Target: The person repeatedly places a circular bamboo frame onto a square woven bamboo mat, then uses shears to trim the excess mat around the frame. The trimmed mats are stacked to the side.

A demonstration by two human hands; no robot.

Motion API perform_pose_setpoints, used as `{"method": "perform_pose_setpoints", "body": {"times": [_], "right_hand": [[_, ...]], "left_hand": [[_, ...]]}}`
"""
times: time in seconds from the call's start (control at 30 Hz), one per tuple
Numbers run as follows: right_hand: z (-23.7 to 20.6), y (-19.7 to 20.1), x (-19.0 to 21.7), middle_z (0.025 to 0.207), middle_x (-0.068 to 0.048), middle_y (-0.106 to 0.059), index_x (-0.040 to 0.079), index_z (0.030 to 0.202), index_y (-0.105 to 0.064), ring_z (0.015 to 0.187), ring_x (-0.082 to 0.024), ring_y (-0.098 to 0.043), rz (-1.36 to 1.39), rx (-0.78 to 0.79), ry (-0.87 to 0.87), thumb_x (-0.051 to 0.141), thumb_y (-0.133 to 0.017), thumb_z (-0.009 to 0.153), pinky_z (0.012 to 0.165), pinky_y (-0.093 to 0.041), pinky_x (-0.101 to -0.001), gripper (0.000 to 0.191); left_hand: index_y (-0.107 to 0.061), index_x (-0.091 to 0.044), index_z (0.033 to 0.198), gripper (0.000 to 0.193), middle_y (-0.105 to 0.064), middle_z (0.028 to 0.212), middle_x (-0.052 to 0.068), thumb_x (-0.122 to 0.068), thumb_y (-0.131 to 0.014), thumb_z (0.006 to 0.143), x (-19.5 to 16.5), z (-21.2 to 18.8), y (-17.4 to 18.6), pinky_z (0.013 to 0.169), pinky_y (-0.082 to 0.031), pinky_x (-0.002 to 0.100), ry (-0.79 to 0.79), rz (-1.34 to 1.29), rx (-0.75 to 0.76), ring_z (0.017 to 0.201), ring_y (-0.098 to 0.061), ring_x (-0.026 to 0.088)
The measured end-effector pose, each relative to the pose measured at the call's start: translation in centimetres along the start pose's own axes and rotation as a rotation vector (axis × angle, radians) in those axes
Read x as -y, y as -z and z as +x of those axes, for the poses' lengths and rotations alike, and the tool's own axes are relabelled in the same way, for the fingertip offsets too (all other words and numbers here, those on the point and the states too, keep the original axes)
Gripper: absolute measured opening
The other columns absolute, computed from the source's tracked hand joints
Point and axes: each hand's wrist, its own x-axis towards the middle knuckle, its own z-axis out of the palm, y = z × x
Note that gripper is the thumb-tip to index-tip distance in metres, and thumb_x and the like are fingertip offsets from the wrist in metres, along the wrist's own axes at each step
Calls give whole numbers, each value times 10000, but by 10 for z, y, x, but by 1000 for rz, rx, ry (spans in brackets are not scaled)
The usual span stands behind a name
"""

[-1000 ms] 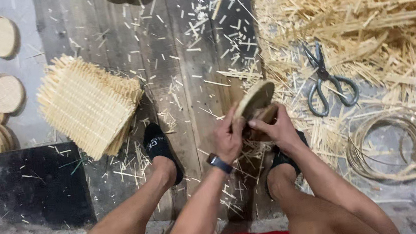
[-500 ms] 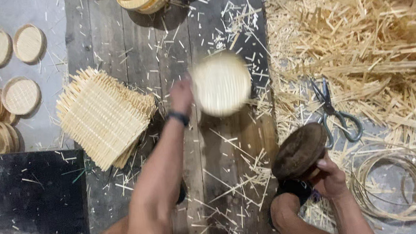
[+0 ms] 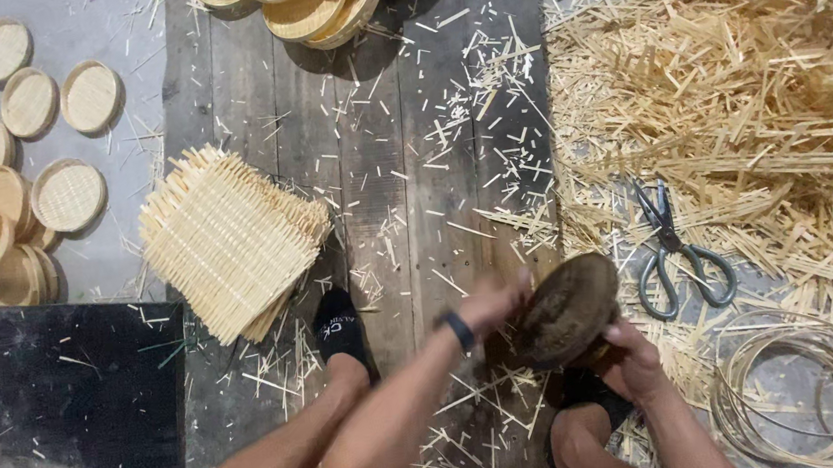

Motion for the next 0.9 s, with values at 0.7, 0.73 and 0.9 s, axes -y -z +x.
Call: {"method": "perform_pose_setpoints", "body": {"times": [0.7, 0.73, 0.9], "right_hand": [[59, -30, -45, 948, -211, -729, -56, 1126, -596, 770, -281, -729, -717, -339, -246, 391, -572, 1005, 604, -590, -389, 463], [59, -28, -46, 924, -216, -731, -54, 1107, -599, 735, -289, -708, -725, -353, -271, 399, -572, 1005, 594, -582, -392, 465], [58, -12, -56, 839, -210, -696, -69, 1012, -627, 707, -257, -710, -737, -330, -191, 388, -603, 1013, 605, -583, -380, 458]], "left_hand": [[-549, -30, 1429, 990, -563, 1459, 215, -320, -967, 580, 127, -99, 309, 1173, -403, 431, -125, 624, -842, 1375, -508, 384], [-581, -59, 1422, 948, -590, 1459, 201, -326, -952, 591, 134, -101, 313, 1170, -429, 420, -148, 548, -818, 1373, -542, 369], [-663, -3, 1271, 889, -604, 1321, 291, -304, -1012, 510, 152, -103, 323, 1040, -452, 435, -310, 694, -903, 1263, -558, 407]]}}
